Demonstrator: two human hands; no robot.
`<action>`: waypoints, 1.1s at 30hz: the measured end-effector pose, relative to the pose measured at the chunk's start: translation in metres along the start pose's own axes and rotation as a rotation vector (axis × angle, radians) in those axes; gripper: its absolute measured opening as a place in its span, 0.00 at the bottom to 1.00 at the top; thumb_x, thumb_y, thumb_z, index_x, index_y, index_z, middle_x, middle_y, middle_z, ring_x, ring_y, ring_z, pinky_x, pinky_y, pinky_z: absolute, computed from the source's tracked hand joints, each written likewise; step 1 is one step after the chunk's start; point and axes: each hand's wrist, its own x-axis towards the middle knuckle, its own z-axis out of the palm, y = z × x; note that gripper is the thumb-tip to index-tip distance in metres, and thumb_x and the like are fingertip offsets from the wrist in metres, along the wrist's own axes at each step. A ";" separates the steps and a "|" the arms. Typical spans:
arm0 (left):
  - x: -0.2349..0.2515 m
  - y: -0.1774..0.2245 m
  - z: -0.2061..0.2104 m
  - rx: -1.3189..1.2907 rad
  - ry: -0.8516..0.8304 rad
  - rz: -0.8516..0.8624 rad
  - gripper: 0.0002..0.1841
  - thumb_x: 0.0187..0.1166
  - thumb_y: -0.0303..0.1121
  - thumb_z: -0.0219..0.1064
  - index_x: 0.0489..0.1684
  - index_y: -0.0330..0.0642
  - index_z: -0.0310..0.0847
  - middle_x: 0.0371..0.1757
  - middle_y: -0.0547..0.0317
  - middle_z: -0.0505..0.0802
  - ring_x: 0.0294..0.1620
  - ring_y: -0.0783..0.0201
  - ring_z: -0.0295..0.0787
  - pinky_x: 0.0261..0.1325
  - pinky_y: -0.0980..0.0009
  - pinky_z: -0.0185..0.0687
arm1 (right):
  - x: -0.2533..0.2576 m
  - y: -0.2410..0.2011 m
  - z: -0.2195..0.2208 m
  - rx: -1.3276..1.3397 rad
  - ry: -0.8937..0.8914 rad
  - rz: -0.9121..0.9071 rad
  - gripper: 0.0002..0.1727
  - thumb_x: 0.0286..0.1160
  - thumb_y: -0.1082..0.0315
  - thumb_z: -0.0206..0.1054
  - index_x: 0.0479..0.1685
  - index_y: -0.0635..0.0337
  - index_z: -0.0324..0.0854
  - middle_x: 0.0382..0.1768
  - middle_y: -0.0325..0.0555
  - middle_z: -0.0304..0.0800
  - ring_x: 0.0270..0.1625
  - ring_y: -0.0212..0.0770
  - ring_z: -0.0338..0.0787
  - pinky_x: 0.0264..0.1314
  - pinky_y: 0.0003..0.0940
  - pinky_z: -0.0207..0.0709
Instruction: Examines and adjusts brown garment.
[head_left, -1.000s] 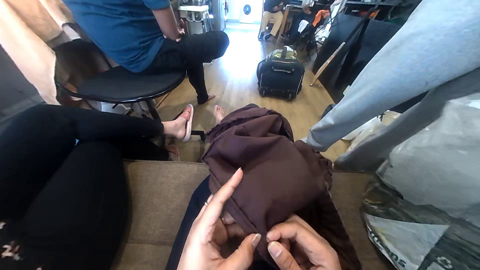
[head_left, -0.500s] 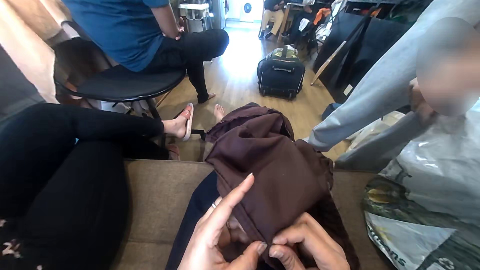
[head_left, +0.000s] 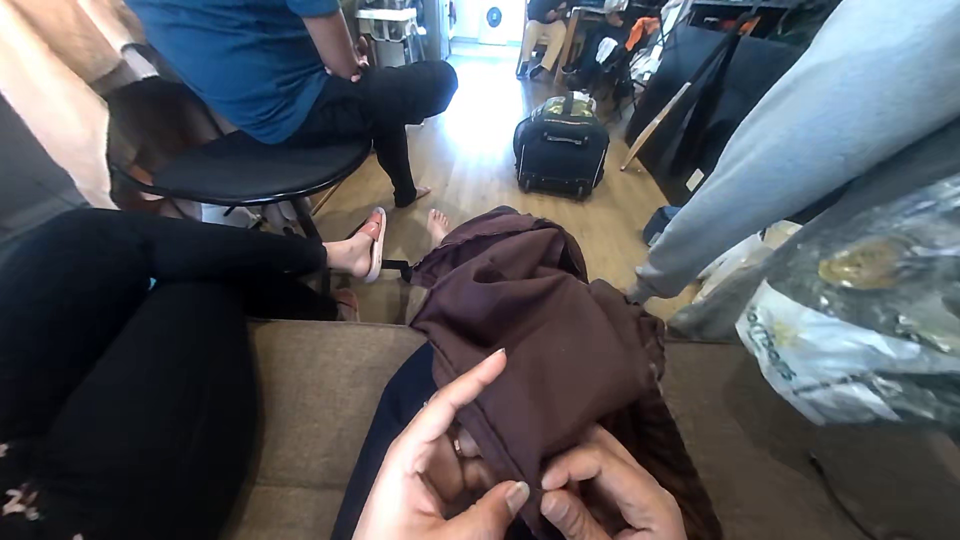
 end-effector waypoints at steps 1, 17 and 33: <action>0.000 0.000 0.000 -0.001 0.000 -0.004 0.44 0.64 0.06 0.68 0.87 0.26 0.54 0.76 0.54 0.83 0.59 0.64 0.93 0.61 0.64 0.94 | 0.000 0.000 0.000 0.008 0.000 0.004 0.07 0.78 0.65 0.73 0.41 0.60 0.87 0.39 0.37 0.85 0.41 0.17 0.83 0.43 0.10 0.78; -0.003 -0.003 0.002 0.162 0.071 0.091 0.43 0.64 0.09 0.72 0.87 0.28 0.60 0.79 0.51 0.79 0.62 0.63 0.91 0.61 0.62 0.94 | -0.001 -0.004 0.001 0.025 -0.013 0.034 0.05 0.79 0.71 0.69 0.41 0.66 0.86 0.35 0.40 0.83 0.33 0.18 0.79 0.34 0.10 0.74; -0.004 0.005 -0.002 0.233 -0.023 0.065 0.42 0.67 0.12 0.73 0.88 0.27 0.58 0.81 0.50 0.78 0.62 0.65 0.91 0.61 0.65 0.94 | -0.002 -0.001 -0.003 0.012 0.004 0.017 0.08 0.78 0.65 0.73 0.38 0.62 0.87 0.37 0.37 0.86 0.37 0.16 0.83 0.38 0.10 0.78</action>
